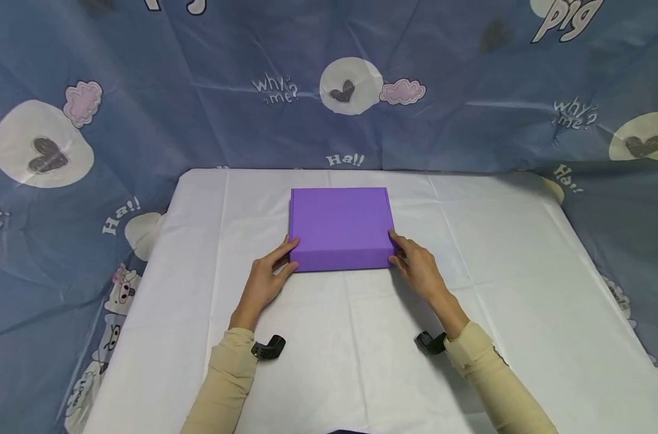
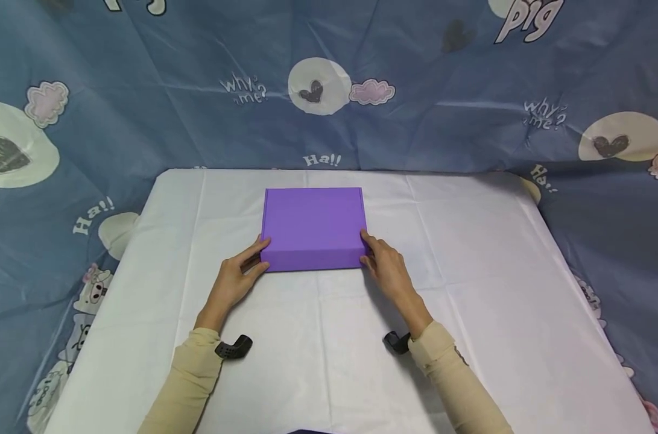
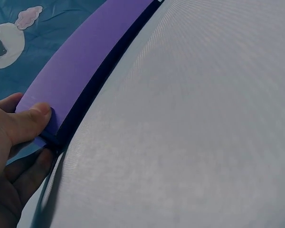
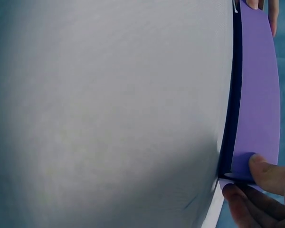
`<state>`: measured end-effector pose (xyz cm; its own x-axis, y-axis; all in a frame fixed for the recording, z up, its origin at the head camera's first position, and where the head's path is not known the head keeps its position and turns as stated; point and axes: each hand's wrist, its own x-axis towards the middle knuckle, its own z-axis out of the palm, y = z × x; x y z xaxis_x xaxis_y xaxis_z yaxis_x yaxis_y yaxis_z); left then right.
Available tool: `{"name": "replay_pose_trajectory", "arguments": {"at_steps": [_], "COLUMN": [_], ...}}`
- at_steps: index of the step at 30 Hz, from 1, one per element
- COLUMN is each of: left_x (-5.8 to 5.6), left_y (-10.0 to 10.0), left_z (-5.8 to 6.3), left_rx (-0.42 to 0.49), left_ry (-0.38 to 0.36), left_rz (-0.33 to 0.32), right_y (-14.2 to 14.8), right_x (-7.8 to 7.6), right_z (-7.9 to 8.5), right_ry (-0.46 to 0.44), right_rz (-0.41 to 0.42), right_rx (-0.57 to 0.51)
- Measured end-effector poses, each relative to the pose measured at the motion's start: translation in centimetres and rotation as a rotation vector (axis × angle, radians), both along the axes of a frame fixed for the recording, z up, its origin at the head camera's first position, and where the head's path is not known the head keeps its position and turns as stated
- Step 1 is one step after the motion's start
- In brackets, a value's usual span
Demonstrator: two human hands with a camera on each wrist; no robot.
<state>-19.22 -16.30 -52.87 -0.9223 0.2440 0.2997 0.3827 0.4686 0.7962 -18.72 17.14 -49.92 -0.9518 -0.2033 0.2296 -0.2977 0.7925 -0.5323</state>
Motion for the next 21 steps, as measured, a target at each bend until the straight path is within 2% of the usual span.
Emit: {"name": "replay_pose_trajectory", "arguments": {"at_steps": [6, 21], "left_x": [-0.11, -0.28], "left_y": [0.17, 0.81], "left_z": [-0.15, -0.32], "left_rx": [0.006, -0.017], "left_ry": [0.018, 0.139], "left_rz": [0.025, 0.117], "right_y": [-0.02, -0.11], "right_x": [-0.04, -0.28], "right_z": [-0.01, -0.16], "right_ry": [0.02, 0.08], "right_rz": [-0.004, -0.024], "right_rx": [-0.005, 0.005]}}
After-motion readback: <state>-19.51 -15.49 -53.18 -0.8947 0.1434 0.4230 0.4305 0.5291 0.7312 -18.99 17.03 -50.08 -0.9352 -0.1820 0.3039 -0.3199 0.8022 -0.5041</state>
